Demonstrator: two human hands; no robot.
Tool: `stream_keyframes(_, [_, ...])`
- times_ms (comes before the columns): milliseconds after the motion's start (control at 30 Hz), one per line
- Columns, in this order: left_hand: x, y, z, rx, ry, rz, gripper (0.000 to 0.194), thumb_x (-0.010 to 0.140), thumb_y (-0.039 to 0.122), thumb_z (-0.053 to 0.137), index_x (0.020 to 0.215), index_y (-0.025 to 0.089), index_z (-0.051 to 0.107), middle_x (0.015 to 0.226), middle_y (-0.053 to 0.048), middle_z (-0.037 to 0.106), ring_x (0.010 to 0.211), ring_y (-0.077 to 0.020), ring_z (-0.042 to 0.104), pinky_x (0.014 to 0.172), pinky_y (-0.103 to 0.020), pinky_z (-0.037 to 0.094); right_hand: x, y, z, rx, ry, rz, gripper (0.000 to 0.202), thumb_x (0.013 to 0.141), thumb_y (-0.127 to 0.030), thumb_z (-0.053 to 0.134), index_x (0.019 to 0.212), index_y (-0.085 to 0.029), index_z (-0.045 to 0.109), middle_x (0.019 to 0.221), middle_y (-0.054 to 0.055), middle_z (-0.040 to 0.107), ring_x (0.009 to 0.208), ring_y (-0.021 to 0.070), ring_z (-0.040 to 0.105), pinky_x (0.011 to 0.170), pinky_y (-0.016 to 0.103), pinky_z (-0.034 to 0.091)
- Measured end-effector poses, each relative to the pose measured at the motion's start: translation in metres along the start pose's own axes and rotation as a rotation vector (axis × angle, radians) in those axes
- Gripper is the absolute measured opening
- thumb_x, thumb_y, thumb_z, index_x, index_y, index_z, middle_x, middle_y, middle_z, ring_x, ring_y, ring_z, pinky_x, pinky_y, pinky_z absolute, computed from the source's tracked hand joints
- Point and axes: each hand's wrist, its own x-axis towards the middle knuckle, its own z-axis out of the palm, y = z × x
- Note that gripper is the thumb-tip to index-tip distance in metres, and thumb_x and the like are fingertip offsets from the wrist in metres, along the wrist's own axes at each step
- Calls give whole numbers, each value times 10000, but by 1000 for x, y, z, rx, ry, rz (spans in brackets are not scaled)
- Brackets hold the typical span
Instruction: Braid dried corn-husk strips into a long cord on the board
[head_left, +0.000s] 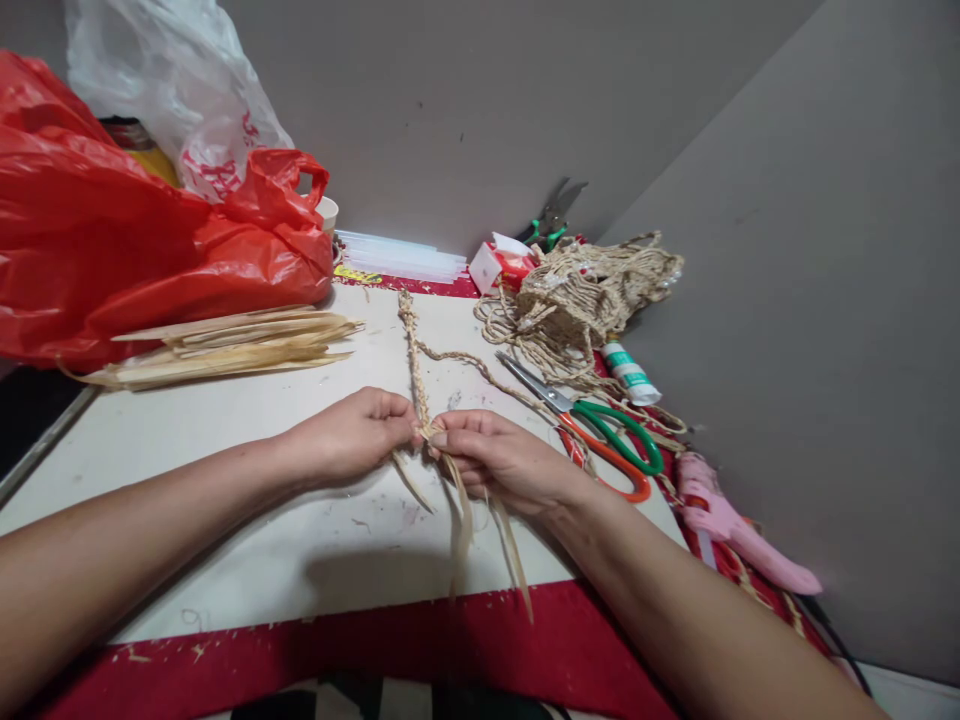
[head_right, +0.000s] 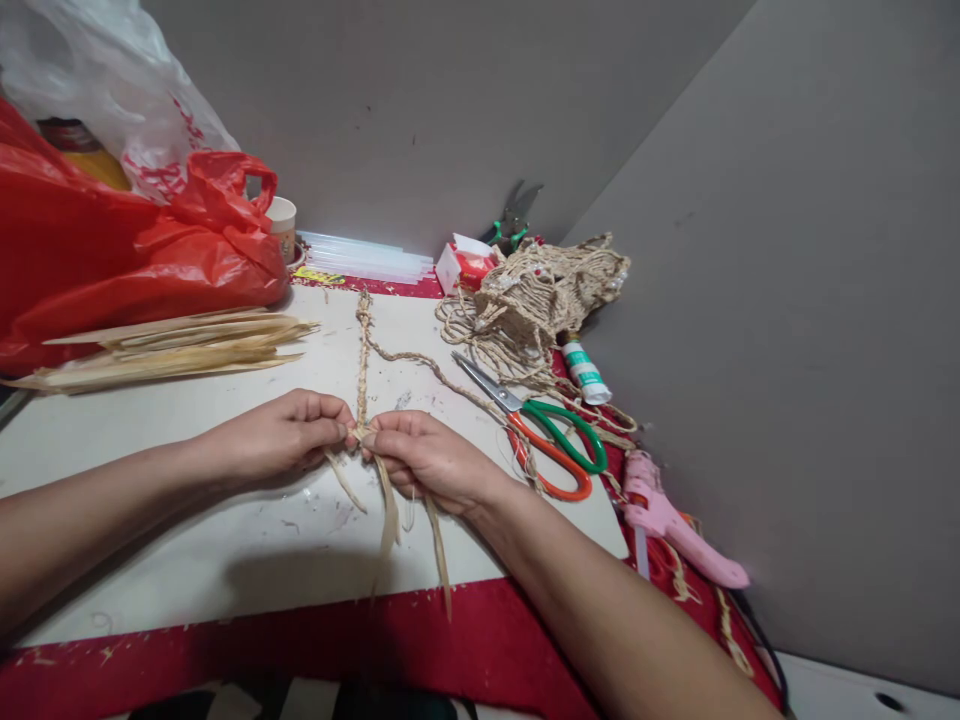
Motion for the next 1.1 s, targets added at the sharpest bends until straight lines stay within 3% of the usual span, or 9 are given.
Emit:
stream_keyframes(100, [-1,4,2,-98,-27,-58,95,757,204,520,691,137,531,446,82,379,396,-35,256,423,-187,193,1,2,0,13,-24,-4,264,735,-356,638,693,-164,461,465,-116,223,388,19,122,361,167,73])
stream_keyframes(233, [-1,2,3,-146,-30,-92,134,765,206,529,649,146,501,405,87,335,361,-27,219,387,-194,127,0,4,-1,-126,37,-81,273,751,-376,616,686,-168,452,474,-103,266,388,29,175,365,182,115])
stream_keyframes(433, [-1,-1,3,-311,-80,-210,146,773,240,506,647,167,509,395,92,262,327,-36,163,353,-213,79,-5,1,3,-606,142,-261,219,826,-344,503,721,-152,486,610,-39,400,526,66,330,470,191,269])
stream_keyframes(567, [-1,0,5,-306,-55,-225,178,775,276,532,635,167,516,363,91,262,317,-38,161,351,-217,78,-7,5,9,-996,300,-407,197,845,-252,442,666,-170,447,571,-38,389,538,86,341,509,212,273])
stream_keyframes(667, [-1,-1,7,-255,0,-227,164,770,267,532,639,169,521,329,85,285,301,-43,172,348,-222,84,-10,6,11,-1194,349,-433,193,859,-244,422,690,-171,480,564,-25,442,522,93,366,529,226,282])
stream_keyframes(800, [-1,-3,11,-214,69,-161,146,753,239,539,636,151,540,327,88,299,303,-33,191,355,-213,86,-19,-4,10,-1279,362,-386,223,881,-273,406,768,-167,567,630,16,556,558,111,449,550,231,301])
stream_keyframes(933, [-1,-5,15,-198,102,-120,166,747,252,558,632,133,549,330,94,306,309,-21,195,366,-203,99,-28,-12,12,-1315,389,-359,262,886,-267,393,699,-170,550,612,20,558,547,112,443,545,234,293])
stream_keyframes(1100, [-4,-4,18,-275,95,-110,193,751,269,565,612,143,517,345,86,324,327,-24,207,376,-204,106,-27,1,20,-1299,327,-348,306,915,-329,349,724,-174,532,617,34,566,530,113,443,542,242,289])
